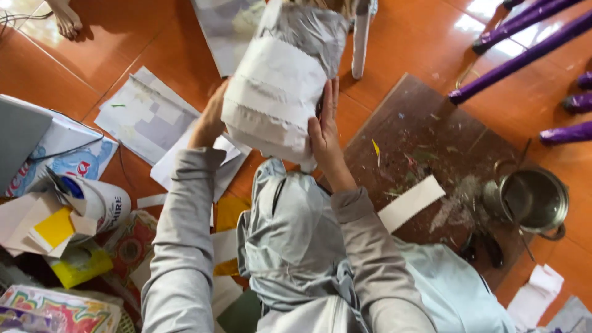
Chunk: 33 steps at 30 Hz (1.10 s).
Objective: Applying adhesive-soaked paper strips to a wicker frame and cutting material with scissors to create a sculpture.
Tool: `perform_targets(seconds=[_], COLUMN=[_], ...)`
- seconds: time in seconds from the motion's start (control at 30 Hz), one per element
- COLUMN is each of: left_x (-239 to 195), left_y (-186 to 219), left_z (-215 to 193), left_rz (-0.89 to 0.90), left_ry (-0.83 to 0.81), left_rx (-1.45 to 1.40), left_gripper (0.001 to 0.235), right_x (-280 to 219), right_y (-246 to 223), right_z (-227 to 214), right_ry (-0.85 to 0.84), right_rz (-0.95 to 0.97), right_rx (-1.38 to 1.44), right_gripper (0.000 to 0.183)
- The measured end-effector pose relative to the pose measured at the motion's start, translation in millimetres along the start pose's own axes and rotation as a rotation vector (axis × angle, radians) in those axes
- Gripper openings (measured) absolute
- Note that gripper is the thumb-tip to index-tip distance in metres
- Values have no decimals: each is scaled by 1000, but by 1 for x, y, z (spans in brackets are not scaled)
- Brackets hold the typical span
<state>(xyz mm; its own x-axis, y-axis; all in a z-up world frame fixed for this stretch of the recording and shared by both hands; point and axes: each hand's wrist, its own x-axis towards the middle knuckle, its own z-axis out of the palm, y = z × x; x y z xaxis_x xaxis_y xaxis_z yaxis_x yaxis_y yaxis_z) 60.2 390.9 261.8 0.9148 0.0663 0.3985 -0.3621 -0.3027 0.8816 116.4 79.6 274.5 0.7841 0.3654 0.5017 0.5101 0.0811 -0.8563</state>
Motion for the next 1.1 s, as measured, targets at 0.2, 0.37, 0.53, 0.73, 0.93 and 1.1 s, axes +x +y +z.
perform_targets(seconds=[0.2, 0.37, 0.53, 0.73, 0.93, 1.1], left_x=[-51, -146, -172, -190, -194, -183], left_y=[33, 22, 45, 11, 5, -24], left_z=[10, 82, 240, 388, 394, 396], left_rz=[-439, -483, -609, -682, -356, -488], left_ry=[475, 584, 149, -205, -322, -426], left_rx=[-233, -59, -76, -177, 254, 185], left_gripper=[46, 26, 20, 20, 22, 23], right_x=[-90, -262, -359, -332, -347, -325], right_y=[8, 55, 36, -37, -31, -65], right_z=[-113, -226, -226, -203, -220, -250], right_ry=[47, 281, 253, -15, 77, 60], right_rz=[353, 776, 970, 728, 713, 620], right_rx=[225, 192, 92, -414, -415, -360], right_gripper=[65, 40, 29, 36, 34, 40])
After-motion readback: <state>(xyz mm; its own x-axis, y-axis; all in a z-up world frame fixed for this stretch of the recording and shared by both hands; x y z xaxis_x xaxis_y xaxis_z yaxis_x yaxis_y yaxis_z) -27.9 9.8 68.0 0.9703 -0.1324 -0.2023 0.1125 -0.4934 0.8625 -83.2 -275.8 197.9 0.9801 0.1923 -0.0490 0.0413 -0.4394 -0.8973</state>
